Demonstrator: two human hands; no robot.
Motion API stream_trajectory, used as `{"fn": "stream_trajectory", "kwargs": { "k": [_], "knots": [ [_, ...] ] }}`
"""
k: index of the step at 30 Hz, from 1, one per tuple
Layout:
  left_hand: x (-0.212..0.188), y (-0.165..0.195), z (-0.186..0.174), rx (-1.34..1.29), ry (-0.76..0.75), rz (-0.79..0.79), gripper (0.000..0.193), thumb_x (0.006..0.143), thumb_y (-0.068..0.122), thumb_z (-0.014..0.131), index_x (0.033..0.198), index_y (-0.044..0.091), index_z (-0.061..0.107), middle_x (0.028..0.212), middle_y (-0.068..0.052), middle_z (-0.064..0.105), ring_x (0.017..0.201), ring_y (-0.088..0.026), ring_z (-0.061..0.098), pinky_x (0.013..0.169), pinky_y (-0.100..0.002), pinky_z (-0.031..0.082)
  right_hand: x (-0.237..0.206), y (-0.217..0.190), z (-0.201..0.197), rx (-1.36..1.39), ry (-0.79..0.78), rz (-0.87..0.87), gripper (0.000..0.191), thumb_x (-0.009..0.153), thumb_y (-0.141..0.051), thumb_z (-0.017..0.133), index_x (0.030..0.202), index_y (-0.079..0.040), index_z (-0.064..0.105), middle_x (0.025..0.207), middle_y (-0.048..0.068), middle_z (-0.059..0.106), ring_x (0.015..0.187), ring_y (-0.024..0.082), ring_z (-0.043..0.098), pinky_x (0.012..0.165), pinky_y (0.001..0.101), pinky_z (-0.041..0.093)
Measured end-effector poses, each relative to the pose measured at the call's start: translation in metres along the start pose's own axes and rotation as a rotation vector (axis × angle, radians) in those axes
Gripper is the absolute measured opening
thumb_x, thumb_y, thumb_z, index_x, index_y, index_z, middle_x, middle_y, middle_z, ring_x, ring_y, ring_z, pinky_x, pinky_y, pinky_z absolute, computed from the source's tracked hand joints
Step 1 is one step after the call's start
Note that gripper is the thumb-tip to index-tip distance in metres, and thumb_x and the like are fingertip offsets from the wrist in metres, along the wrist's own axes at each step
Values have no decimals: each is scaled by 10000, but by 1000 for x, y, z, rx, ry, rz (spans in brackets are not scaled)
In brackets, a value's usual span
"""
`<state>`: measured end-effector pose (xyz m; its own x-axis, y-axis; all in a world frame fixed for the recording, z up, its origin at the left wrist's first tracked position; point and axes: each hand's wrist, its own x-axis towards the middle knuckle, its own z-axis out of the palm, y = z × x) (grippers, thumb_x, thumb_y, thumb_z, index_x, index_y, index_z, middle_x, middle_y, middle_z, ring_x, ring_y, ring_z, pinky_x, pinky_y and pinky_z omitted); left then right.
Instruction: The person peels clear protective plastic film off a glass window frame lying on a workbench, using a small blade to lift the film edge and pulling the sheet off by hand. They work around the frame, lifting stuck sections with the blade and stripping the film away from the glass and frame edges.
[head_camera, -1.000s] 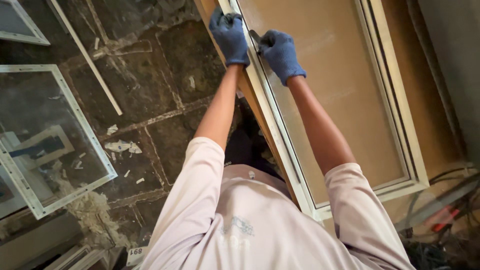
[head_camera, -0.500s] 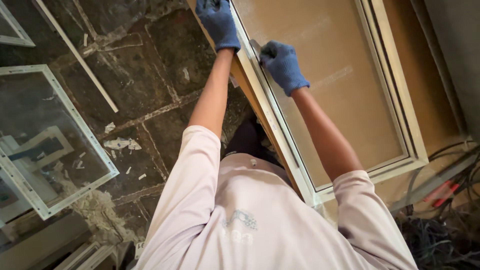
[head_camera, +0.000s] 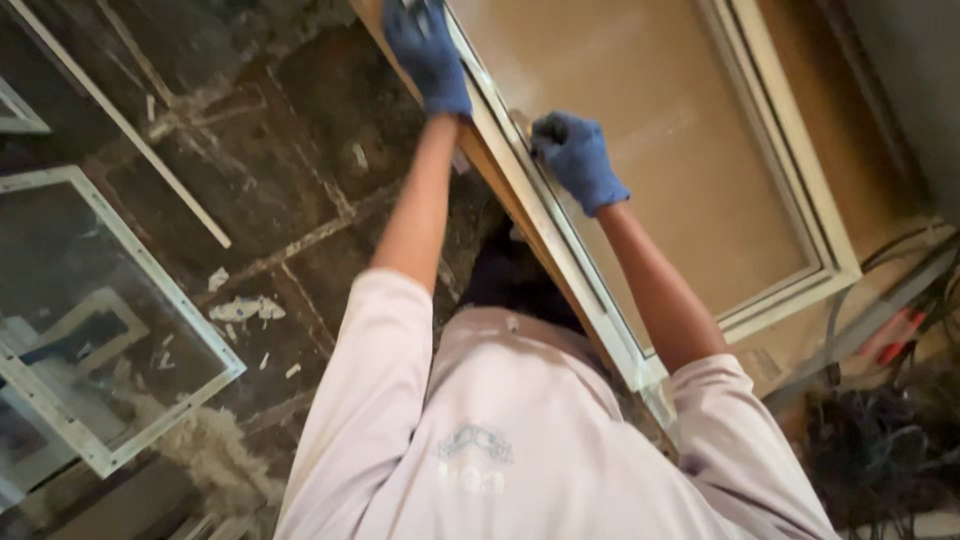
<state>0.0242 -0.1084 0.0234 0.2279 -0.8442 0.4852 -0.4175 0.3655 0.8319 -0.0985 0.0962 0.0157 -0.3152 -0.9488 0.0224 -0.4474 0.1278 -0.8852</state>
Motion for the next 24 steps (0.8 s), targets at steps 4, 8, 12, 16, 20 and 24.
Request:
{"fn": "stream_trajectory", "kwargs": {
  "k": [4, 8, 12, 16, 20, 24],
  "knots": [
    [-108, 64, -42, -460, -49, -327, 597, 860, 113, 753, 1367, -37, 476, 1486, -177, 403, 1163, -282, 605, 967, -387, 549, -14, 0, -10, -60, -11, -87, 84, 868, -36, 726, 941, 0, 744, 827, 172, 740, 734, 198, 730, 684, 335, 559],
    [-178, 92, -65, 241, 39, 141, 489, 811, 0, 813, 1192, 162, 552, 1409, -204, 523, 1269, -318, 543, 984, -392, 514, -26, 5, -16, 26, -4, -76, 91, 872, -53, 738, 943, 3, 737, 836, 171, 747, 739, 201, 746, 677, 331, 565],
    [-198, 87, -49, -620, 18, -444, 670, 874, -73, 630, 1509, -8, 426, 1029, -133, 654, 877, -192, 668, 795, -337, 583, -42, 10, -31, -1, 5, -140, 47, 873, -36, 714, 901, 0, 726, 810, 172, 741, 725, 209, 749, 671, 333, 571],
    [-217, 81, -50, -427, 8, -349, 614, 808, -39, 663, 1398, -12, 495, 883, -92, 693, 792, -167, 680, 775, -331, 572, -75, 21, -46, -12, -14, -154, 33, 865, -18, 699, 884, 1, 719, 796, 179, 734, 708, 216, 740, 661, 338, 562],
    [-228, 83, -60, -103, 20, -110, 118, 845, 31, 748, 933, 31, 670, 1011, -126, 724, 870, -231, 697, 841, -379, 547, -113, 31, -60, 8, -26, -180, 29, 890, -13, 699, 902, 4, 720, 799, 186, 725, 696, 217, 731, 658, 337, 552],
    [-230, 92, -64, -18, 62, -82, 118, 804, 110, 746, 844, 30, 670, 875, -123, 707, 879, -307, 665, 889, -421, 514, -146, 35, -75, -37, -37, -144, 24, 866, -18, 721, 878, 2, 726, 784, 181, 728, 695, 227, 720, 657, 337, 545]
  ]
}}
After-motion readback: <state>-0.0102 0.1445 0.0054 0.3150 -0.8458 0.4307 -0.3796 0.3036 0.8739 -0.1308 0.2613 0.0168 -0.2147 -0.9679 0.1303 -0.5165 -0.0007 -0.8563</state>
